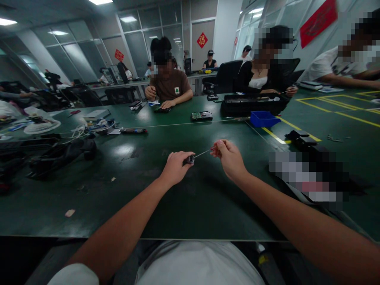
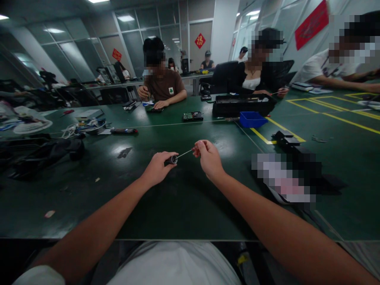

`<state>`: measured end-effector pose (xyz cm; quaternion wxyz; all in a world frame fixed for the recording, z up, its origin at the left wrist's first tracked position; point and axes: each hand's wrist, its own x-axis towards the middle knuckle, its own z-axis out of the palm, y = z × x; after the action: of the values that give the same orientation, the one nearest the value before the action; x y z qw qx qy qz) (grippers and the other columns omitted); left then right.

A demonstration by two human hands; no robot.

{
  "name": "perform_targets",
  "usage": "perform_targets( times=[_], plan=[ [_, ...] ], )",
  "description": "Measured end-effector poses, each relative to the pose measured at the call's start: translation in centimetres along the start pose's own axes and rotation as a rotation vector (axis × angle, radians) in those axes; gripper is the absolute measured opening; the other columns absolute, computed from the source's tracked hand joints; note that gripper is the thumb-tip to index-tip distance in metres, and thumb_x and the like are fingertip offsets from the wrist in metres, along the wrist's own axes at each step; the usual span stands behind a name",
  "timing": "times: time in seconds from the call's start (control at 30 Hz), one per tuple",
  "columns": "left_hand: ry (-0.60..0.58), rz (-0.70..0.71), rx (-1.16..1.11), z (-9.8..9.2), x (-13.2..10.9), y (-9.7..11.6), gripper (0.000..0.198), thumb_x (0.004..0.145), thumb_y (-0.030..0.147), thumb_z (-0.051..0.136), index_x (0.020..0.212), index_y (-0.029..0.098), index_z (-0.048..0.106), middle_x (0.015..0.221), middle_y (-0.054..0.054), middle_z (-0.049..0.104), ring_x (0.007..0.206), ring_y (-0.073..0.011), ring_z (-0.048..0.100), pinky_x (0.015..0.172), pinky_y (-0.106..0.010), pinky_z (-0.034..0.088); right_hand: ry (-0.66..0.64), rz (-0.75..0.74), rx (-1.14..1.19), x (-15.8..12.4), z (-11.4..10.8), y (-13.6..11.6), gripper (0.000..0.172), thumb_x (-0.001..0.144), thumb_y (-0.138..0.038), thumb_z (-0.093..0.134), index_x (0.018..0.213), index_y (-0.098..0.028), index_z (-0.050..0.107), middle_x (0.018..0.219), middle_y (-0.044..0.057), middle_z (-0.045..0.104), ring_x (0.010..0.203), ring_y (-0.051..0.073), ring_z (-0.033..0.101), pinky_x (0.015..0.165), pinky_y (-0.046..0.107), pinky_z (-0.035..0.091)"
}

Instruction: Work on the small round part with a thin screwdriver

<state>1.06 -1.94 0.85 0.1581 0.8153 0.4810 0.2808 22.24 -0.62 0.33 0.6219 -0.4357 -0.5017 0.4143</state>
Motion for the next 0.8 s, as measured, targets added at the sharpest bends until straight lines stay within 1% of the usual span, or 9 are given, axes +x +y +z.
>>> perform_targets(
  times=[0.17,0.3,0.4,0.53,0.63,0.7,0.8],
  plan=[
    [0.019,0.010,0.002,0.1,-0.1,0.0,0.038,0.087,0.019,0.070,0.124,0.026,0.064,0.114,-0.004,0.069,0.106,-0.0237,0.060,0.101,-0.046,0.040,-0.071,-0.120,-0.154,-0.8,0.2,-1.0,0.028,0.093,-0.049,0.056,0.088,-0.022,0.062,0.075,0.002,0.064,0.067,0.016,0.060,0.065,0.033,0.049],
    [0.035,0.012,0.025,0.1,-0.1,-0.1,0.038,0.088,0.019,0.068,0.125,0.026,0.065,0.118,-0.004,0.069,0.108,-0.0237,0.059,0.102,-0.046,0.040,-0.140,-0.182,-0.222,-1.1,0.3,-1.5,0.027,0.093,-0.048,0.056,0.089,-0.022,0.062,0.074,0.002,0.065,0.068,0.017,0.062,0.066,0.034,0.050],
    [0.039,-0.001,0.034,0.1,-0.1,-0.1,0.038,0.088,0.019,0.068,0.126,0.026,0.064,0.119,-0.005,0.069,0.108,-0.0241,0.059,0.100,-0.046,0.040,-0.145,-0.176,-0.240,-1.1,0.3,-1.5,0.026,0.094,-0.046,0.055,0.091,-0.022,0.062,0.076,0.002,0.066,0.069,0.017,0.062,0.067,0.034,0.051],
    [0.037,0.015,0.028,0.2,-0.1,-0.2,0.040,0.088,0.022,0.069,0.127,0.027,0.064,0.117,-0.005,0.069,0.107,-0.0243,0.059,0.099,-0.045,0.040,-0.126,-0.121,-0.195,-0.8,0.2,-0.9,0.028,0.093,-0.049,0.055,0.090,-0.022,0.061,0.076,0.001,0.065,0.068,0.017,0.062,0.067,0.034,0.051],
    [0.034,0.002,0.035,0.2,-0.1,-0.3,0.041,0.087,0.024,0.071,0.127,0.027,0.064,0.116,-0.005,0.069,0.107,-0.0247,0.060,0.100,-0.045,0.040,-0.132,-0.094,-0.192,-0.7,0.3,-0.4,0.028,0.093,-0.049,0.054,0.091,-0.022,0.060,0.076,0.002,0.066,0.069,0.017,0.062,0.067,0.034,0.051],
    [0.028,-0.009,0.040,0.2,0.0,-0.3,0.041,0.087,0.025,0.071,0.128,0.027,0.064,0.115,-0.005,0.069,0.106,-0.0246,0.060,0.100,-0.045,0.041,-0.146,-0.101,-0.211,-0.8,0.3,-0.4,0.027,0.094,-0.048,0.053,0.091,-0.022,0.060,0.077,0.002,0.067,0.071,0.018,0.063,0.068,0.034,0.051],
    [0.022,-0.004,0.039,0.3,0.0,-0.4,0.042,0.087,0.025,0.071,0.128,0.027,0.064,0.114,-0.005,0.069,0.106,-0.0241,0.060,0.099,-0.044,0.041,-0.135,-0.158,-0.295,-1.1,0.4,-0.7,0.025,0.097,-0.045,0.049,0.092,-0.022,0.060,0.079,0.003,0.067,0.074,0.019,0.063,0.071,0.035,0.050]
  ],
)
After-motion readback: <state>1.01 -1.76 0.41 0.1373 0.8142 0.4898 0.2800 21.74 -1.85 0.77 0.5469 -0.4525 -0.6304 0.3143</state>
